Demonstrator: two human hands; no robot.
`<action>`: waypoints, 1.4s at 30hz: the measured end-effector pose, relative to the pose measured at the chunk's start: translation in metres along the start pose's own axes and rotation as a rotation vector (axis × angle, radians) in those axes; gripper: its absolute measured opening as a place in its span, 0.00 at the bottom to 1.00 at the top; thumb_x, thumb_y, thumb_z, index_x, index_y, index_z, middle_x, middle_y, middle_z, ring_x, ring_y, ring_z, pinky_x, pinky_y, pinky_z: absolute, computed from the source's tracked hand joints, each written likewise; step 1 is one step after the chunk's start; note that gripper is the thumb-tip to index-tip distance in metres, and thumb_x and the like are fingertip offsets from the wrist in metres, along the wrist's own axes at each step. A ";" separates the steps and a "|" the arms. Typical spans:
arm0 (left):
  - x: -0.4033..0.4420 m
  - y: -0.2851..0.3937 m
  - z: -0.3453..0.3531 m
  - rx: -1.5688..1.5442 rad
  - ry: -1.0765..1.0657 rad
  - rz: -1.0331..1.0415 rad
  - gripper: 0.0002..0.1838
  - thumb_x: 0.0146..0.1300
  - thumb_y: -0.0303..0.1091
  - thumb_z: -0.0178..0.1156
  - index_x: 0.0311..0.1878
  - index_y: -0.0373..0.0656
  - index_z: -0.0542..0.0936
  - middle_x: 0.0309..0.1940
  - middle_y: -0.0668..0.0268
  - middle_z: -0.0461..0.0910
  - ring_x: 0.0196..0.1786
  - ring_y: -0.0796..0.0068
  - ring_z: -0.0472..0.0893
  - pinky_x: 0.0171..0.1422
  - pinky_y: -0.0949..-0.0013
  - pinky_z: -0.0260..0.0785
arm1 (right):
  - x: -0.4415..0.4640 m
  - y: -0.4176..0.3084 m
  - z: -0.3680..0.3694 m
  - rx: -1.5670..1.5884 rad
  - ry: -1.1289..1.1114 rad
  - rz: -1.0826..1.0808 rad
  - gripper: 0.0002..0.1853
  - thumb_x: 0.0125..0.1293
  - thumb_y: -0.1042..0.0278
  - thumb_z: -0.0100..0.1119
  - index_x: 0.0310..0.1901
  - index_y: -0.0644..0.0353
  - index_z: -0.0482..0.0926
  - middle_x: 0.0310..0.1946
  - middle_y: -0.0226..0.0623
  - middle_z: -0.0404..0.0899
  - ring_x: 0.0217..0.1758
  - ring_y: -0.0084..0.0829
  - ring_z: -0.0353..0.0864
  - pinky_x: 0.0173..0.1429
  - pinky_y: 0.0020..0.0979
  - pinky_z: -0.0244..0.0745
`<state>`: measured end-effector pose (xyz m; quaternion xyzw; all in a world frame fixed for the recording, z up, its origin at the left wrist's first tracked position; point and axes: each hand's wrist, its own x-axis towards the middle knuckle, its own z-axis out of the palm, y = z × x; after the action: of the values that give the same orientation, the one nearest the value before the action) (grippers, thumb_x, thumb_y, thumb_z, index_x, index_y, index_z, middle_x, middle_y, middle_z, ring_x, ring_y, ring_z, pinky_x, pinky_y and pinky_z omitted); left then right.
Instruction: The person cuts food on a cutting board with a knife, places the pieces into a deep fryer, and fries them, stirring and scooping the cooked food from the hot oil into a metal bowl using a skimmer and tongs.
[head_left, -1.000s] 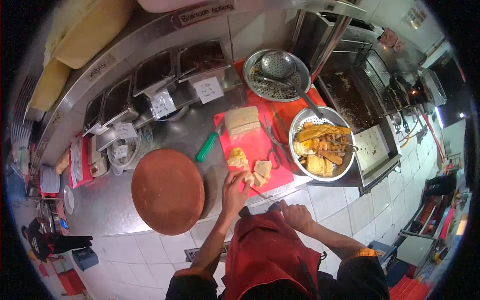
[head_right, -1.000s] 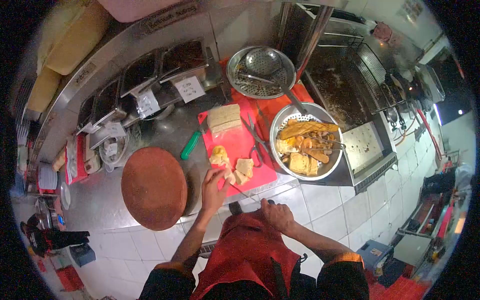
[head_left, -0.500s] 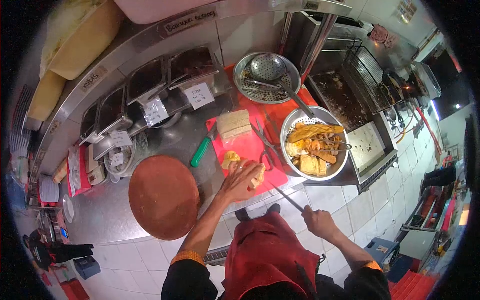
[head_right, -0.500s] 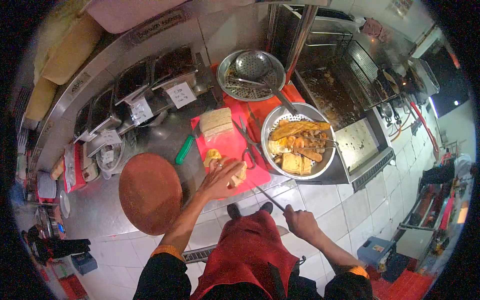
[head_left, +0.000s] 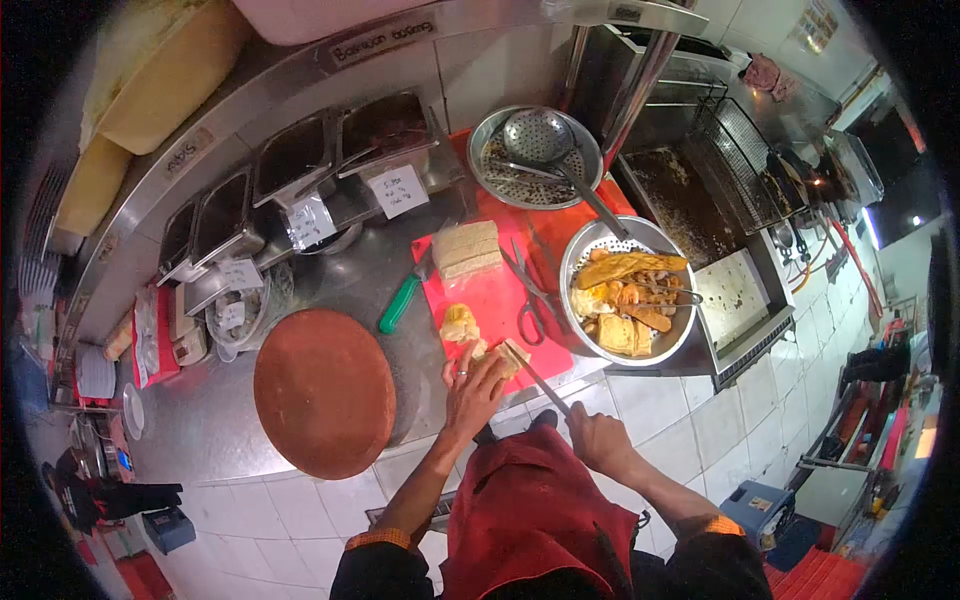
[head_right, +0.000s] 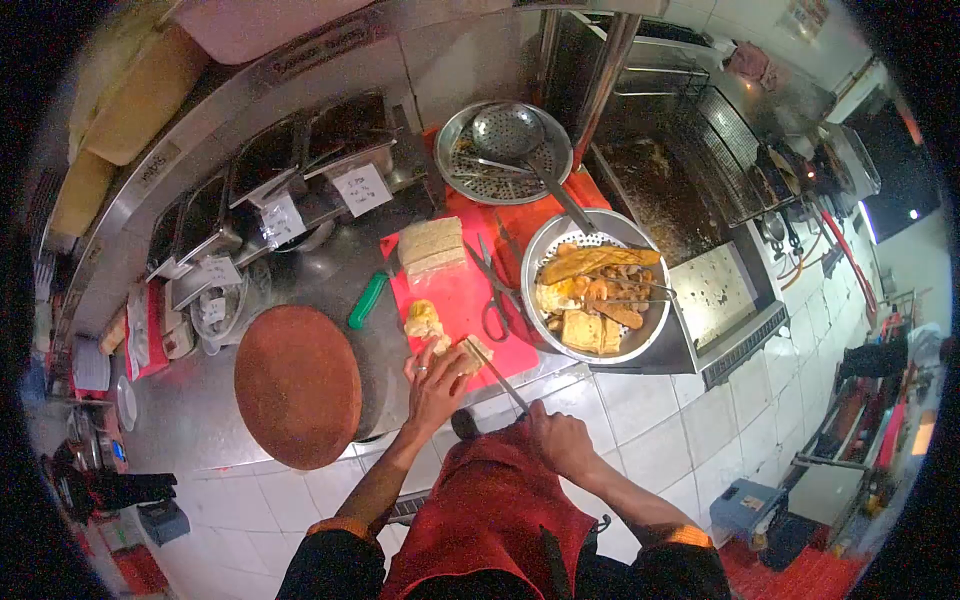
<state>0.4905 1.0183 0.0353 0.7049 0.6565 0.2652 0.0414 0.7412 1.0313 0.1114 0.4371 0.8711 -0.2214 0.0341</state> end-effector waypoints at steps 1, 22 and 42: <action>0.000 0.002 -0.001 0.003 -0.003 -0.009 0.20 0.55 0.38 0.66 0.53 0.49 0.79 0.59 0.73 0.73 0.71 0.60 0.61 0.67 0.47 0.47 | 0.003 0.000 0.003 -0.018 0.028 -0.032 0.13 0.70 0.61 0.46 0.42 0.65 0.65 0.12 0.48 0.74 0.17 0.52 0.77 0.21 0.51 0.73; 0.003 -0.003 0.014 -0.024 0.046 -0.001 0.16 0.55 0.39 0.65 0.49 0.57 0.81 0.55 0.78 0.75 0.66 0.63 0.65 0.62 0.49 0.50 | 0.020 -0.014 0.011 -0.069 -0.147 0.160 0.12 0.71 0.61 0.46 0.42 0.62 0.62 0.14 0.49 0.76 0.19 0.50 0.79 0.23 0.50 0.74; -0.032 0.030 -0.018 -0.031 0.077 -0.324 0.33 0.52 0.45 0.69 0.62 0.48 0.72 0.65 0.59 0.62 0.68 0.53 0.59 0.65 0.45 0.46 | 0.038 0.003 0.032 0.148 -0.179 0.155 0.15 0.71 0.57 0.43 0.46 0.62 0.63 0.20 0.57 0.77 0.25 0.61 0.78 0.30 0.57 0.73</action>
<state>0.5095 0.9791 0.0528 0.5786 0.7584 0.2921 0.0691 0.7155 1.0481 0.0722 0.4827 0.8094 -0.3202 0.0964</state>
